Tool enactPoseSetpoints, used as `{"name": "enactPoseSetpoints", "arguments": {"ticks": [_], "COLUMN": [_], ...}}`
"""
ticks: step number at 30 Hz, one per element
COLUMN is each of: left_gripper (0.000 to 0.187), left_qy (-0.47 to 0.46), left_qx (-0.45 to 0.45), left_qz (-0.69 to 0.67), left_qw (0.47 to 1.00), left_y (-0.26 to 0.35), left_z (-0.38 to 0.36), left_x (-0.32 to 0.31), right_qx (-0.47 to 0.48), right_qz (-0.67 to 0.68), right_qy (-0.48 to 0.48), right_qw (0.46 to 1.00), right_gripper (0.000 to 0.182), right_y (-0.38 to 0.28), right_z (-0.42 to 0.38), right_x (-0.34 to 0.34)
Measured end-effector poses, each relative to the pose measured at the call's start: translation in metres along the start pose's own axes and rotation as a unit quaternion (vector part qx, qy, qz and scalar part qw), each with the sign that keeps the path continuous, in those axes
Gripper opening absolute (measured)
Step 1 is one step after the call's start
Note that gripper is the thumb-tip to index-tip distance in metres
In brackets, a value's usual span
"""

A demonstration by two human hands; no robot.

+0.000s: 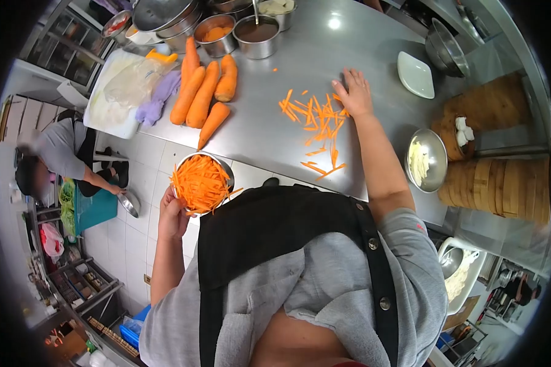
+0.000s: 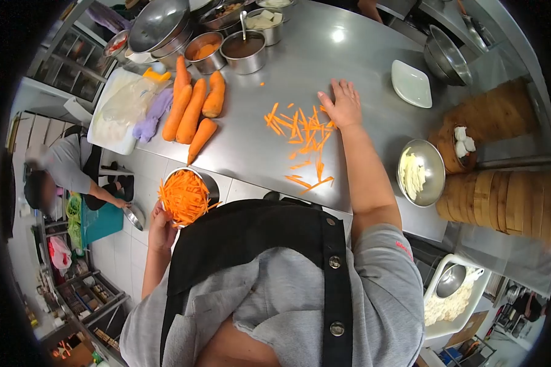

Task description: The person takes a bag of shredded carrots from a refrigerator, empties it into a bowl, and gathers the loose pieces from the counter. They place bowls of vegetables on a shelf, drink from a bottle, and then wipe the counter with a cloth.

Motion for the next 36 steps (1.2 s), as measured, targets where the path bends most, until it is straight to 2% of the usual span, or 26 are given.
{"name": "enactPoseSetpoints", "arguments": {"ticks": [1, 3, 5, 7, 10, 13, 17, 19, 24, 28, 29, 31, 34, 36], "left_gripper": [0.039, 0.041, 0.043, 0.045, 0.046, 0.045, 0.044, 0.043, 0.04, 0.027, 0.019, 0.016, 0.013, 0.012], "left_qy": [0.012, 0.025, 0.001, -0.013, -0.011, -0.011, -0.028, -0.018, 0.009, -0.036, -0.046, -0.048, -0.066, -0.076], "left_qx": [0.005, 0.014, 0.008, 0.005, -0.005, -0.019, -0.016, -0.018, -0.006, -0.006, -0.001, 0.003, -0.004, -0.014], "left_qz": [-0.009, -0.018, -0.028, -0.03, -0.033, -0.045, -0.023, -0.016, -0.038, -0.025, -0.024, -0.017, 0.017, 0.039], "left_qw": [1.0, 0.999, 1.0, 0.999, 0.999, 0.999, 0.999, 1.0, 0.999, 0.999, 0.999, 0.999, 0.998, 0.996], "left_y": [-0.003, -0.005, -0.003, 0.003, 0.017, 0.026, 0.024, 0.021, -0.002, -0.01, -0.011, -0.011, -0.006, -0.002], "left_z": [-0.002, -0.003, 0.001, 0.003, 0.002, 0.005, 0.005, 0.002, -0.005, 0.006, 0.012, 0.024, 0.051, 0.073], "left_x": [0.004, 0.016, 0.022, 0.026, 0.022, 0.014, 0.016, 0.01, -0.01, -0.037, -0.042, -0.058, -0.086, -0.111], "right_qx": [0.016, 0.115, 0.186, 0.226, 0.205, 0.212, 0.237, 0.261, 0.381, 0.454, 0.46, 0.473, 0.422, 0.352], "right_qz": [0.014, 0.025, 0.071, 0.156, 0.313, 0.291, 0.134, 0.076, 0.074, 0.083, 0.094, 0.112, 0.145, 0.192], "right_qy": [-0.008, -0.042, -0.081, -0.12, -0.126, -0.107, -0.143, -0.168, -0.215, -0.23, -0.232, -0.232, -0.319, -0.258], "right_qw": [1.0, 0.992, 0.977, 0.954, 0.919, 0.927, 0.952, 0.948, 0.896, 0.857, 0.852, 0.843, 0.836, 0.879], "right_gripper": [0.069, 0.06, 0.054, 0.05, 0.048, 0.053, 0.055, 0.056, 0.054, 0.046, 0.045, 0.043, 0.042, 0.042], "right_y": [-0.007, -0.034, -0.057, -0.079, -0.104, -0.125, -0.126, -0.128, -0.119, -0.117, -0.113, -0.104, -0.098, -0.08], "right_z": [0.003, 0.0, -0.009, -0.015, 0.003, 0.049, 0.078, 0.066, -0.003, -0.059, -0.069, -0.082, -0.09, -0.083], "right_x": [-0.003, -0.017, -0.024, -0.018, -0.009, -0.024, -0.063, -0.059, -0.039, -0.017, -0.014, -0.008, 0.017, 0.027]}}
Point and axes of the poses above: each hand's wrist, its own z-axis towards the middle knuckle, its own x-axis out of the back of the hand, y = z × x, the point moved 4 cm from there along z, towards the middle knuckle, and after that the axes turned 11 degrees about x, right-handed, at the moved point
